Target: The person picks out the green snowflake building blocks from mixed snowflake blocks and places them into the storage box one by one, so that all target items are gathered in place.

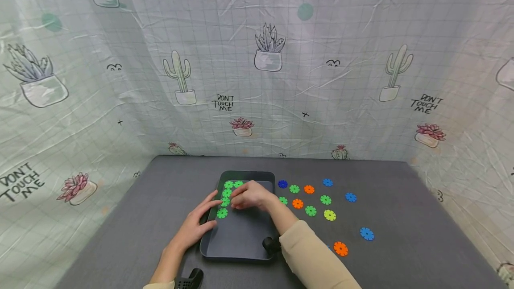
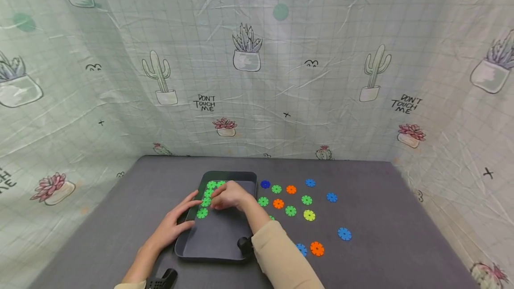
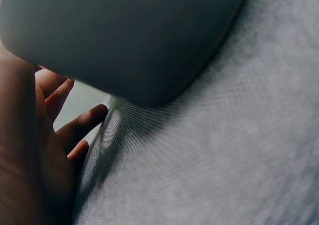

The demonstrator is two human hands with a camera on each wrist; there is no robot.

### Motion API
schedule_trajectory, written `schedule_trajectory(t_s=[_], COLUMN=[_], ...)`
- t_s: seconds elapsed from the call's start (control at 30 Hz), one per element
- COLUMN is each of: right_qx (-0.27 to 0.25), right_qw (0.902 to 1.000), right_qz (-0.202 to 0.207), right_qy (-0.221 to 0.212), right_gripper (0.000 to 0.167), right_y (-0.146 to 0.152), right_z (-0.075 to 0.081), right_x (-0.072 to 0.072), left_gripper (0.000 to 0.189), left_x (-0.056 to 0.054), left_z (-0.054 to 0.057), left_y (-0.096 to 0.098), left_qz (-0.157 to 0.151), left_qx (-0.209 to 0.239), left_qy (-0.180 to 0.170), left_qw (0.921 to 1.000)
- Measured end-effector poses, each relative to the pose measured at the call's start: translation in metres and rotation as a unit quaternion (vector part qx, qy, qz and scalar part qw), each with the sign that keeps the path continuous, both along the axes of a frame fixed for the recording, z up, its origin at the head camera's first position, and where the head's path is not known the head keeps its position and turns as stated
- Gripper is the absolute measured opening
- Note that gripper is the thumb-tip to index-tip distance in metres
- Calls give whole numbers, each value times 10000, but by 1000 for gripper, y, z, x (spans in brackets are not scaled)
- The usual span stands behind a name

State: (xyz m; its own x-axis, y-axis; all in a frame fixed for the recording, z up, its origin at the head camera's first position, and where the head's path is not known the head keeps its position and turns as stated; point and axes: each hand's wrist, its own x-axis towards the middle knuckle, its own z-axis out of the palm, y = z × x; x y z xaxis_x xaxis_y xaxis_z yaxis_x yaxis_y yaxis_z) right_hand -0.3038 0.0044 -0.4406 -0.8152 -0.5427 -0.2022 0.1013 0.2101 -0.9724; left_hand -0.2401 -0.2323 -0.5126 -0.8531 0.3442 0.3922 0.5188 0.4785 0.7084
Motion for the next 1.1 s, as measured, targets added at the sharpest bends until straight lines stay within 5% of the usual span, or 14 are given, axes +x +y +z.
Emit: schedule_trajectory(t_s=[0.67,1.1], right_qx=[-272,-240], right_qw=[9984,9974], right_qz=[6,-171], right_qy=[497,657], right_gripper=[36,43], right_y=[66,124], right_z=[28,33], right_x=[7,14], left_gripper=[53,52], left_x=[1,3], left_z=[-4,-2], left_y=[1,1], left_qz=[82,41], left_qx=[3,39], left_qy=[-10,-13], left_qw=[10000,10000])
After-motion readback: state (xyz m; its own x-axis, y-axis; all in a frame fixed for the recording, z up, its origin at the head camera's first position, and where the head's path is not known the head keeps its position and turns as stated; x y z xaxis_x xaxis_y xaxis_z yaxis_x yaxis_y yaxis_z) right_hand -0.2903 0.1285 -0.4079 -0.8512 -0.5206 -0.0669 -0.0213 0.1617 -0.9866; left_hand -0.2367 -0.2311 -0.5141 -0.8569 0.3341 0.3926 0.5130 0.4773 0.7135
